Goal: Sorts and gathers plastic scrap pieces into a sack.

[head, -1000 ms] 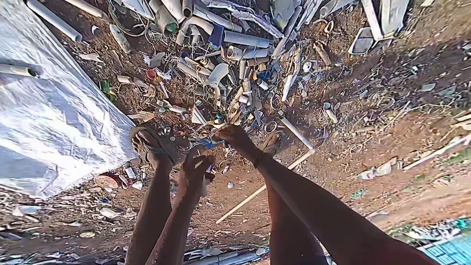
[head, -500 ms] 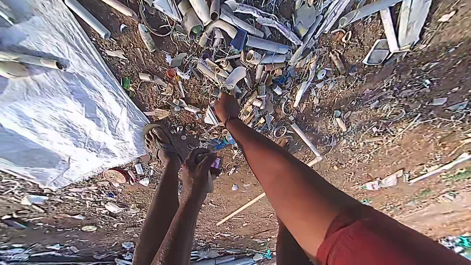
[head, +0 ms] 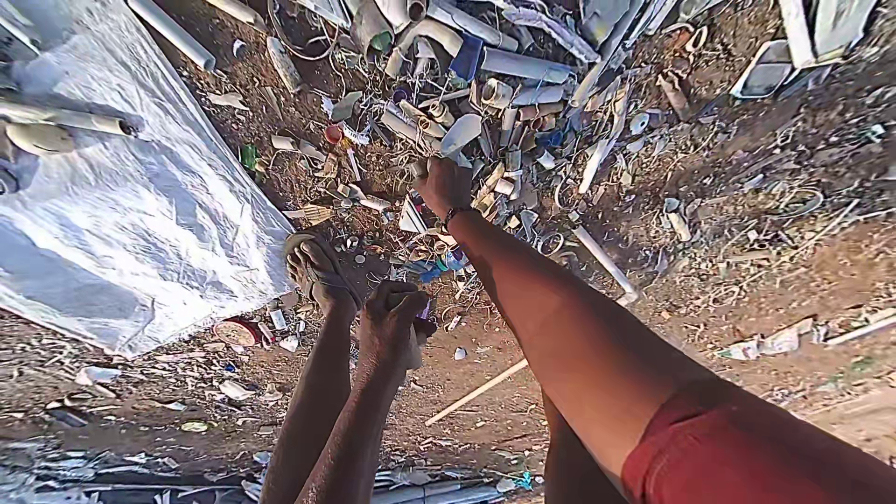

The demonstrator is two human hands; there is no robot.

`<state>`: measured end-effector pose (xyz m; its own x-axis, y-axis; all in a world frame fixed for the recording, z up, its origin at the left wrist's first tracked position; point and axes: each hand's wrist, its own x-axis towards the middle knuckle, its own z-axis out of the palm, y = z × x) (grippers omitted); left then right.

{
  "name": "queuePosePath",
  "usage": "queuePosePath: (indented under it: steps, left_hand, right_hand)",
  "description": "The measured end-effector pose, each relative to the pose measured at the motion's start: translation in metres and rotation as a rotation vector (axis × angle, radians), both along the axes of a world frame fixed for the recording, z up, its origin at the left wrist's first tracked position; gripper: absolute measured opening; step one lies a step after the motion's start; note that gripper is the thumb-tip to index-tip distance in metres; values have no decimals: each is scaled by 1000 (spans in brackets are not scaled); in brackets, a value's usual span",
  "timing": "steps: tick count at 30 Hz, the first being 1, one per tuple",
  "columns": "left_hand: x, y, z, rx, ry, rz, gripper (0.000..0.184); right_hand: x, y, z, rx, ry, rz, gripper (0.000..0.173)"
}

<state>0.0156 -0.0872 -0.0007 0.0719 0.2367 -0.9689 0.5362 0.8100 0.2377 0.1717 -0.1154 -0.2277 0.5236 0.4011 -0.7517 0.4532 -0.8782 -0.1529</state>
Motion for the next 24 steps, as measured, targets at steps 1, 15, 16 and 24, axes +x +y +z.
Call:
queuePosePath:
  steps: [1,15,16,24]
  left_hand:
    - [1,0,1,1,19,14,9]
    - [0,16,0,51,88,-98,22]
    - [-3,19,-1,36,92,-64,20]
    - [-2,34,6,-80,-50,217,11]
  right_hand:
    - [-3,-6,10,-14,52,-73,45]
    - [-49,-54,207,355,943,-757,22]
    - [-45,-52,209,369,984,-683,24]
    - [37,-17,85,408,325,-503,27]
